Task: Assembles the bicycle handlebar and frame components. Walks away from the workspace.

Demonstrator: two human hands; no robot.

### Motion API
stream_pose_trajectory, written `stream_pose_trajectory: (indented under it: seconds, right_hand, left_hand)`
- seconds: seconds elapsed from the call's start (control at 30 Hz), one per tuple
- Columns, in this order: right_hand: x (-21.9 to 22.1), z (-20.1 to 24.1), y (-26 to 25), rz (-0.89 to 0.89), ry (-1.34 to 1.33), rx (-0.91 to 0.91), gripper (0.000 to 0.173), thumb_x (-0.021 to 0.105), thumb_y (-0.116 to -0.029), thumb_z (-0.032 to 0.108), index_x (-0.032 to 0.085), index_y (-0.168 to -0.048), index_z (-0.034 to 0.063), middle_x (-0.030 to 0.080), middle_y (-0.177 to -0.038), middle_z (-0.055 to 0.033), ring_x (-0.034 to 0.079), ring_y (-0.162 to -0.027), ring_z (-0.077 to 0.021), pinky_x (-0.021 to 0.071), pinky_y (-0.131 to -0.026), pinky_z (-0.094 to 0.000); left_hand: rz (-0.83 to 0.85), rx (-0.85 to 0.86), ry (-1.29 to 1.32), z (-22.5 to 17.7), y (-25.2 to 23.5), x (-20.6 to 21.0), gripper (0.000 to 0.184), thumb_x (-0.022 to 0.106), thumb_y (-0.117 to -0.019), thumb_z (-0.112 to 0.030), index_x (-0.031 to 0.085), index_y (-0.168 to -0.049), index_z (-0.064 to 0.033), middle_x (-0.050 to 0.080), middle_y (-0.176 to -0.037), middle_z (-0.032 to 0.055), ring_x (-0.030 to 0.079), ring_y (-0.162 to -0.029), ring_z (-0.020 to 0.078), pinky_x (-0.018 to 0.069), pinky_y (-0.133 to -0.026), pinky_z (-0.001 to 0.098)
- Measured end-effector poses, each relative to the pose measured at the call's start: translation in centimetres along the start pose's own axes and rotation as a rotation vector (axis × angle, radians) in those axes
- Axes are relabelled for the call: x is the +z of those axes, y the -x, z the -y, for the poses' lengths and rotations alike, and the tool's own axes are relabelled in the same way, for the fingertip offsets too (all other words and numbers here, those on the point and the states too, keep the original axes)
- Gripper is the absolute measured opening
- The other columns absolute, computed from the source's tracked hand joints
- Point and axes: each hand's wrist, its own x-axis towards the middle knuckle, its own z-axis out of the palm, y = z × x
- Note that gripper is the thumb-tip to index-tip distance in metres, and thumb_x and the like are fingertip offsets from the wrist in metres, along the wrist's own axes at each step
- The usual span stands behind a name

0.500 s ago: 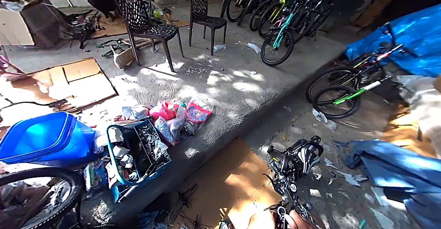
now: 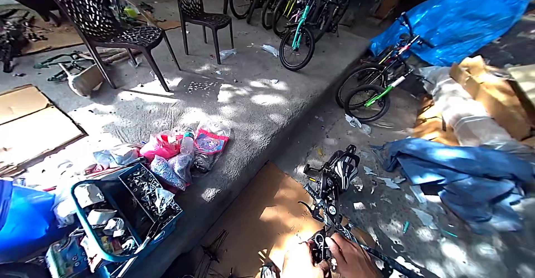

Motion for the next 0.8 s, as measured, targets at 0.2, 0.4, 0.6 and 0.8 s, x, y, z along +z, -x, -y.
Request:
stream_pose_trajectory:
  seconds: [0.2, 0.4, 0.6, 0.8]
  right_hand:
    - [0.7, 0.2, -0.8, 0.193, -0.049, 0.032, 0.036, 0.041, -0.1077, 0.032, 0.063, -0.119, 0.0054, 0.068, -0.116, -0.0184, 0.068, -0.106, -0.0353, 0.0538, -0.090, -0.0555]
    - [0.6, 0.4, -0.2, -0.050, -0.054, -0.074, 0.024, 0.051, -0.1039, 0.028, 0.068, -0.114, 0.0140, 0.069, -0.114, -0.0081, 0.072, -0.092, -0.0270, 0.0595, -0.075, -0.0505]
    - [0.5, 0.9, -0.6, 0.073, -0.098, 0.066, 0.046, 0.033, -0.1088, 0.042, 0.063, -0.113, 0.0078, 0.070, -0.102, -0.0155, 0.070, -0.100, -0.0327, 0.0547, -0.084, -0.0543]
    - [0.5, 0.9, -0.5, 0.105, -0.133, 0.028, 0.026, 0.048, -0.1044, 0.024, 0.058, -0.122, 0.0084, 0.067, -0.115, -0.0144, 0.069, -0.103, -0.0303, 0.0562, -0.085, -0.0510]
  left_hand:
    - [-0.001, 0.043, 0.077, 0.7, -0.7, 0.1, 0.048, 0.065, -0.0859, -0.051, 0.072, -0.120, -0.0185, 0.075, -0.110, 0.0039, 0.071, -0.104, 0.0218, 0.0557, -0.093, 0.0552]
    - [-0.106, 0.031, 0.007, 1.4, -1.1, 0.3, 0.049, 0.063, -0.0830, -0.057, 0.072, -0.118, -0.0233, 0.076, -0.105, -0.0029, 0.072, -0.101, 0.0169, 0.0575, -0.091, 0.0532]
    - [-0.107, -0.014, -0.143, 0.4, -0.5, -0.4, 0.055, 0.058, -0.0836, -0.061, 0.071, -0.122, -0.0227, 0.075, -0.110, 0.0022, 0.072, -0.103, 0.0233, 0.0563, -0.088, 0.0561]
    - [-0.100, 0.010, -0.096, 1.1, -1.1, 0.2, 0.053, 0.059, -0.0831, -0.061, 0.072, -0.119, -0.0235, 0.076, -0.105, -0.0015, 0.072, -0.101, 0.0194, 0.0567, -0.088, 0.0549]
